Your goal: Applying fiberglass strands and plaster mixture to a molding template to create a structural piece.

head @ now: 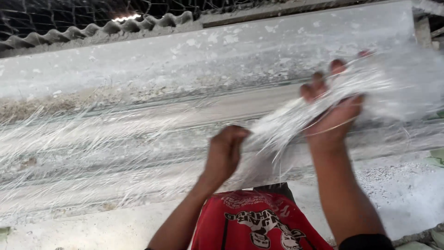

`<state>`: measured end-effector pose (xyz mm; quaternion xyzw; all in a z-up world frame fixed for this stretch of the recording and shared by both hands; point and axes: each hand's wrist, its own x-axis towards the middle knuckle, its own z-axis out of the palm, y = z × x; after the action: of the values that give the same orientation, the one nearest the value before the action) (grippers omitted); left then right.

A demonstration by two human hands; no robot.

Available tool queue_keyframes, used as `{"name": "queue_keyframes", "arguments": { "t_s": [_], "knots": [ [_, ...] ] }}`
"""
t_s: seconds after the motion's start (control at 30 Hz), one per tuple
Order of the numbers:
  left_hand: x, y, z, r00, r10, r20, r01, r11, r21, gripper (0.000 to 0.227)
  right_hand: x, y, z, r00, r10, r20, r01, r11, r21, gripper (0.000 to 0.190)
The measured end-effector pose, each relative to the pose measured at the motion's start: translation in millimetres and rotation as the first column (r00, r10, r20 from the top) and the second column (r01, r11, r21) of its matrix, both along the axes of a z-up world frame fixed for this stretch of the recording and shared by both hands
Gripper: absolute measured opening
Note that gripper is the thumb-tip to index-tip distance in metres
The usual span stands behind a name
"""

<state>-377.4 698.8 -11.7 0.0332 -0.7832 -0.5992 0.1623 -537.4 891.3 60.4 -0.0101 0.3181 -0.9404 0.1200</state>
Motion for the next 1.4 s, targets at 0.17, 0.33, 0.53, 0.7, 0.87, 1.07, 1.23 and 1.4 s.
{"name": "queue_keyframes", "arguments": {
  "t_s": [0.17,0.33,0.53,0.7,0.87,1.07,1.23,1.4],
  "knots": [
    [-34,-16,-31,0.969,0.246,0.002,-0.180,0.718,-0.672,0.007,-94,119,-1,0.802,-0.110,-0.587,0.337,0.894,0.294,0.052],
    [-43,-1,-72,0.743,0.662,0.103,0.121,0.019,-0.993,0.054,-144,186,-89,0.838,-0.092,-0.538,0.249,0.942,0.227,0.061],
    [-93,178,38,0.971,0.088,0.222,-0.085,0.996,-0.022,0.045,-76,109,-40,1.000,0.008,-0.027,-0.012,0.987,-0.160,0.028],
    [-83,137,13,0.904,0.421,-0.074,-0.368,0.678,-0.636,0.011,-162,180,-29,0.947,-0.077,-0.312,0.070,0.997,-0.034,0.038],
    [-82,47,-72,0.766,0.592,0.251,0.045,0.340,-0.939,0.032,-226,263,-52,0.911,-0.293,-0.291,0.326,0.943,0.070,0.042],
    [-106,169,34,0.959,0.248,0.136,-0.149,0.851,-0.504,0.025,-111,172,-24,0.973,-0.215,0.081,0.195,0.960,0.200,0.043],
    [-104,190,-5,0.987,-0.015,0.162,0.028,0.997,-0.078,0.013,-110,193,-10,0.989,-0.136,0.061,0.131,0.987,0.089,0.030],
    [-121,111,-86,0.921,0.337,0.196,-0.035,0.573,-0.819,0.024,-210,323,-5,0.788,-0.514,-0.338,0.610,0.723,0.323,0.074]
  ]
}}
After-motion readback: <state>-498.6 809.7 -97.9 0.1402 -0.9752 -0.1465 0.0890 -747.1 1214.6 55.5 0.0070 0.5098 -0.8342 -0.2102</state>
